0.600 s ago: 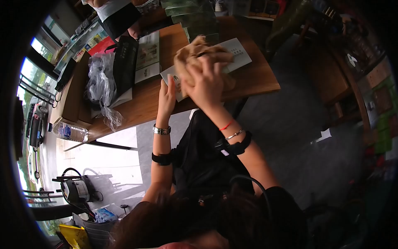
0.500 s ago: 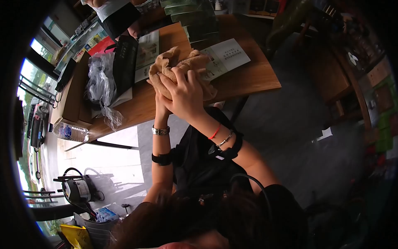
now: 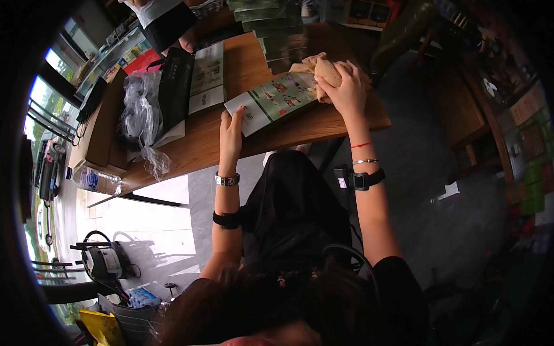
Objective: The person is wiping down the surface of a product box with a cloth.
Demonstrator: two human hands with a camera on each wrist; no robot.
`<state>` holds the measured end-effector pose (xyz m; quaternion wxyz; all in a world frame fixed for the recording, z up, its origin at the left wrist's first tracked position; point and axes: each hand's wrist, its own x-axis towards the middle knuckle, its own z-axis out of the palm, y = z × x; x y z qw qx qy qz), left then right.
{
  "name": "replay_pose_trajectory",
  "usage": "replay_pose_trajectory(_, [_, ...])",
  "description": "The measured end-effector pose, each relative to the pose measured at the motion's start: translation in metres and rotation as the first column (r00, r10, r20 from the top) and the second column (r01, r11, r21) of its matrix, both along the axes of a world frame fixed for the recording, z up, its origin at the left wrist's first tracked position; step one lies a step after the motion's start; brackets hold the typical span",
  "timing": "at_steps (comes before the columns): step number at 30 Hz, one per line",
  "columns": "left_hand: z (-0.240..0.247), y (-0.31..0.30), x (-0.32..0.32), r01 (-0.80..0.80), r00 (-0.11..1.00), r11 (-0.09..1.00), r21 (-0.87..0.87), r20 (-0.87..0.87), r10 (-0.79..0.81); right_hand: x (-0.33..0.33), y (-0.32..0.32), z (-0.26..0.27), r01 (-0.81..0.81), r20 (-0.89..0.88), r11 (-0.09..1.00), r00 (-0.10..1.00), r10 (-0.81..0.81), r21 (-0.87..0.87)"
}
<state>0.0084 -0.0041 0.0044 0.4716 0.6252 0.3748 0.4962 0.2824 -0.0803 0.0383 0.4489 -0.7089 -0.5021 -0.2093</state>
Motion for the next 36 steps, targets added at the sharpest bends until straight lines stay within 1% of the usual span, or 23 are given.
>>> replay_pose_trajectory(4, [0.008,-0.003,0.000,-0.010,0.995,0.999,0.042,-0.099,0.014,-0.057,0.001,0.003,0.033,0.071,0.999,0.997,-0.032,-0.013])
replay_pose_trajectory(7, [0.009,-0.002,-0.002,0.004,0.995,0.999,0.040,-0.100,0.000,-0.130,-0.004,0.005,-0.194,0.184,0.979,0.966,0.180,0.056])
replay_pose_trajectory(8, [0.009,-0.001,-0.002,0.027,0.997,0.999,0.042,-0.075,-0.024,-0.156,-0.013,0.005,-0.272,0.138,0.962,0.953,0.269,0.008])
replay_pose_trajectory(9, [-0.018,0.015,-0.001,0.042,0.999,0.896,0.443,-0.037,-0.029,-0.175,-0.017,0.007,-0.356,0.185,0.934,0.920,0.346,0.020])
replay_pose_trajectory(11, [-0.034,0.025,-0.013,0.086,0.981,0.890,0.448,-0.192,0.002,-0.184,-0.020,0.010,-0.361,0.168,0.932,0.922,0.350,0.039])
replay_pose_trajectory(12, [-0.039,0.030,-0.007,-0.029,0.970,0.762,0.647,-0.164,0.177,-0.177,-0.020,0.009,-0.360,0.153,0.932,0.925,0.348,0.054])
replay_pose_trajectory(13, [-0.035,0.023,-0.005,-0.001,0.930,0.880,0.475,-0.323,0.175,-0.167,-0.020,0.010,-0.359,0.136,0.931,0.928,0.348,0.066])
replay_pose_trajectory(14, [-0.027,0.021,-0.005,-0.013,0.965,0.981,0.193,-0.254,0.063,-0.157,-0.022,0.012,-0.305,0.108,0.949,0.949,0.296,0.078])
replay_pose_trajectory(15, [0.006,0.009,-0.004,0.008,0.989,0.995,-0.104,-0.149,-0.024,-0.142,-0.018,0.006,-0.260,0.049,0.962,0.965,0.257,0.082])
replay_pose_trajectory(17, [0.006,0.006,0.004,-0.023,0.995,0.992,-0.127,-0.100,0.010,-0.109,-0.021,0.006,-0.165,-0.069,0.985,0.983,0.169,0.050])
replay_pose_trajectory(19, [0.020,-0.011,0.005,-0.032,0.995,0.999,0.035,-0.095,0.036,-0.070,-0.021,-0.001,-0.051,-0.080,0.998,0.995,0.055,0.045])
replay_pose_trajectory(21, [0.021,-0.015,0.004,-0.008,0.996,1.000,0.025,-0.085,0.010,-0.038,-0.023,-0.006,0.058,-0.102,0.998,0.993,-0.055,0.033])
replay_pose_trajectory(23, [0.021,-0.022,0.002,-0.009,1.000,0.978,0.210,-0.025,0.015,-0.010,-0.023,-0.015,0.079,-0.226,0.991,0.973,-0.053,0.111])
replay_pose_trajectory(25, [0.029,-0.031,-0.001,0.025,0.997,0.965,0.261,0.058,-0.042,0.020,-0.020,-0.020,0.073,-0.341,0.985,0.940,-0.016,0.155])
replay_pose_trajectory(26, [0.032,-0.035,-0.005,0.060,0.986,0.948,0.313,0.130,-0.105,0.031,-0.021,-0.021,0.035,-0.558,0.949,0.816,0.153,0.312])
replay_pose_trajectory(27, [0.029,-0.030,-0.007,0.057,0.986,0.948,0.313,0.133,-0.104,0.038,-0.023,-0.014,0.041,-0.698,0.884,0.631,0.339,0.466])
replay_pose_trajectory(28, [0.025,-0.020,-0.011,0.091,0.995,0.780,0.619,-0.084,-0.049,0.044,-0.029,-0.006,0.130,-0.761,0.793,0.407,0.505,0.595])
replay_pose_trajectory(29, [0.022,-0.011,-0.017,0.189,0.960,0.518,0.834,-0.267,0.079,0.046,-0.036,-0.002,0.152,-0.705,0.757,0.513,0.489,0.636])
replay_pose_trajectory(30, [0.020,-0.014,-0.027,0.337,0.874,0.532,0.777,-0.469,0.131,0.041,-0.045,0.010,0.101,-0.662,0.791,0.617,0.426,0.603])
replay_pose_trajectory(31, [0.023,-0.023,-0.029,0.330,0.878,0.529,0.782,-0.460,0.133,0.036,-0.054,0.018,0.057,-0.603,0.825,0.711,0.362,0.563])
replay_pose_trajectory(33, [0.032,-0.039,-0.033,0.473,0.761,0.659,0.585,-0.648,0.029,0.027,-0.058,0.013,0.090,-0.374,0.920,0.925,0.065,0.381])
replay_pose_trajectory(34, [0.040,-0.045,-0.036,0.507,0.672,0.698,0.507,-0.739,0.048,0.019,-0.056,0.014,0.034,-0.245,0.955,0.969,0.041,0.294])
replay_pose_trajectory(36, [0.036,-0.041,-0.036,0.525,0.712,0.684,0.507,-0.702,-0.026,0.005,-0.044,-0.001,-0.031,-0.021,0.999,0.999,0.032,0.028])
